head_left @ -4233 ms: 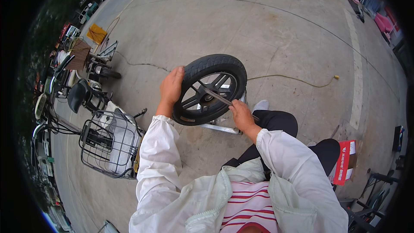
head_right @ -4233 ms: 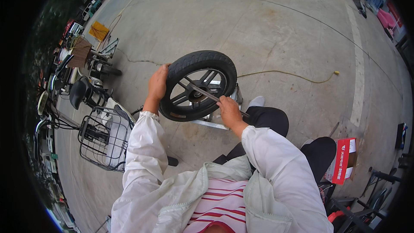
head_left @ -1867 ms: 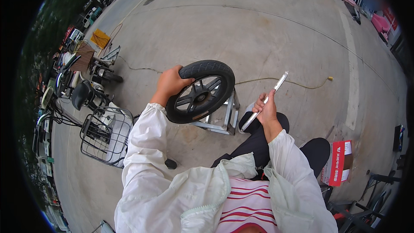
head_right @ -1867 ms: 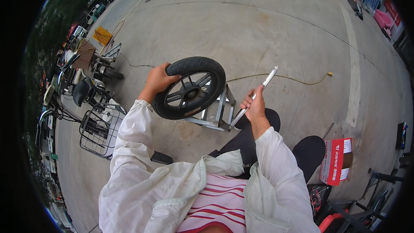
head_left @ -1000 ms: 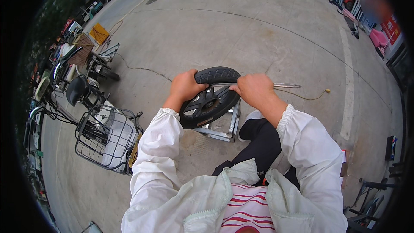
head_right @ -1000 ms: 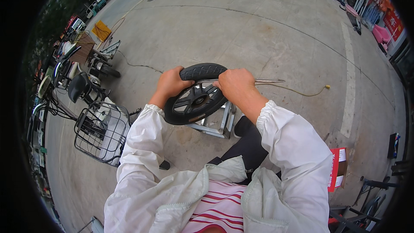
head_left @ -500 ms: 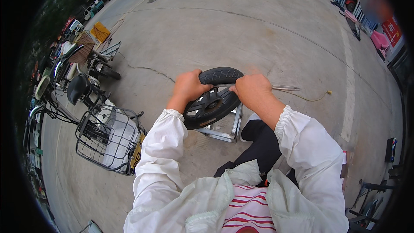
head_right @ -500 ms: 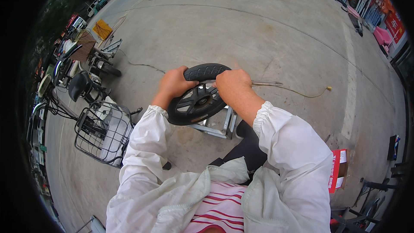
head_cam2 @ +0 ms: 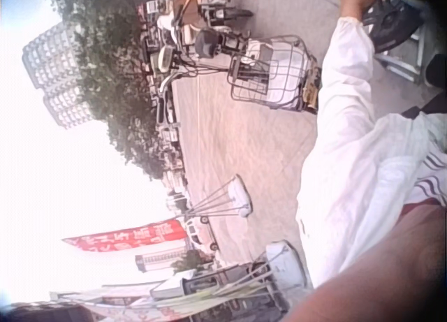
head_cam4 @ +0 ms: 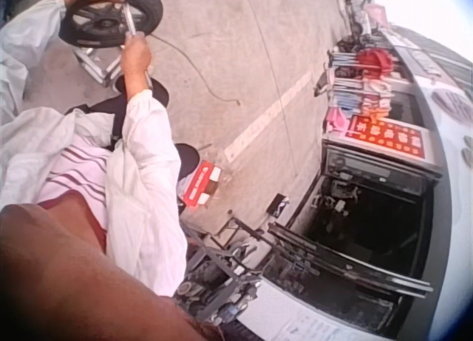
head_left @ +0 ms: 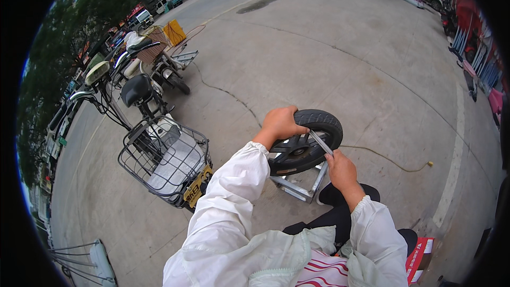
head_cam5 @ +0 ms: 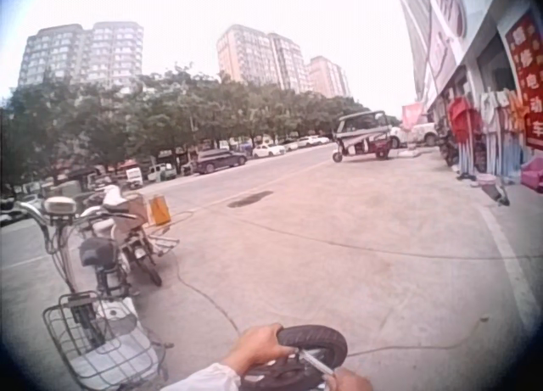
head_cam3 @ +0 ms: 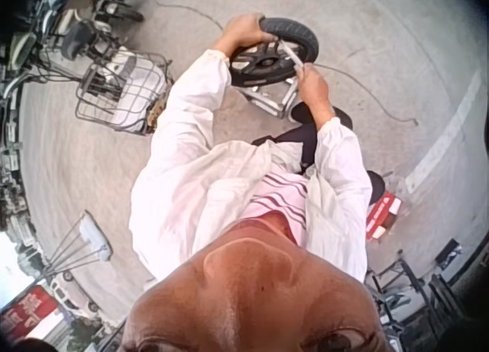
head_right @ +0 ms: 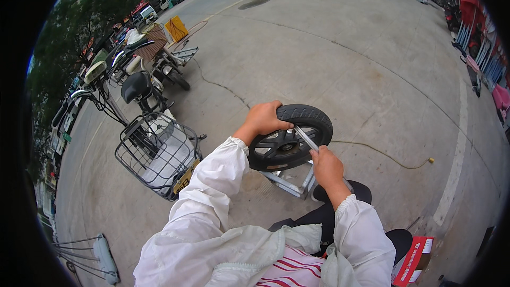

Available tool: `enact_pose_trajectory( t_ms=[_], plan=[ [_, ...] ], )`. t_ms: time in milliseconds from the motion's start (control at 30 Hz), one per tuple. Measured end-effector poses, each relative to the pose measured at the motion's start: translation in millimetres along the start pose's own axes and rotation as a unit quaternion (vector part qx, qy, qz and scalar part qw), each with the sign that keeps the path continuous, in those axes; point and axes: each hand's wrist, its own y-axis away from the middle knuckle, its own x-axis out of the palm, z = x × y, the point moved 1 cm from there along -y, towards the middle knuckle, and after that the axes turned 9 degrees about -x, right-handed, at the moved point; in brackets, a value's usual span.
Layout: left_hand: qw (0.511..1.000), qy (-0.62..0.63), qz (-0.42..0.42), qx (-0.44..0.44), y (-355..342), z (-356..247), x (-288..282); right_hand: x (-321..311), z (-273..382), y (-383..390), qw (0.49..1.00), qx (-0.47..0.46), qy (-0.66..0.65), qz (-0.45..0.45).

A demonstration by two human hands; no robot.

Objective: The person sits on a stool outside a shop and uses two tire levers to pry a tire off a small wheel rim. They repeatedly insert the levers between the tire bead and rim, rotating the wheel and working around the circumference to detach the tire.

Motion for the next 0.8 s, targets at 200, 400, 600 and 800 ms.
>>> enact_pose_trajectory(
  t_ms=[200, 400, 600, 800],
  plan=[
    [1.000, 0.015, 0.005, 0.023, -1, -3, -2, 68, -33, 8, 0.977, 0.013, -0.210, 0.037],
    [0.997, 0.073, -0.035, -0.001, 0, 1, 5, 104, -44, 36, 0.964, -0.028, -0.201, 0.170],
    [0.997, 0.066, -0.031, -0.018, 0, 0, 6, 110, -63, 63, 0.940, 0.029, -0.307, 0.143],
    [0.997, 0.062, -0.015, -0.040, -5, 7, 7, 86, -63, 77, 0.768, 0.251, -0.583, 0.080]
  ],
)
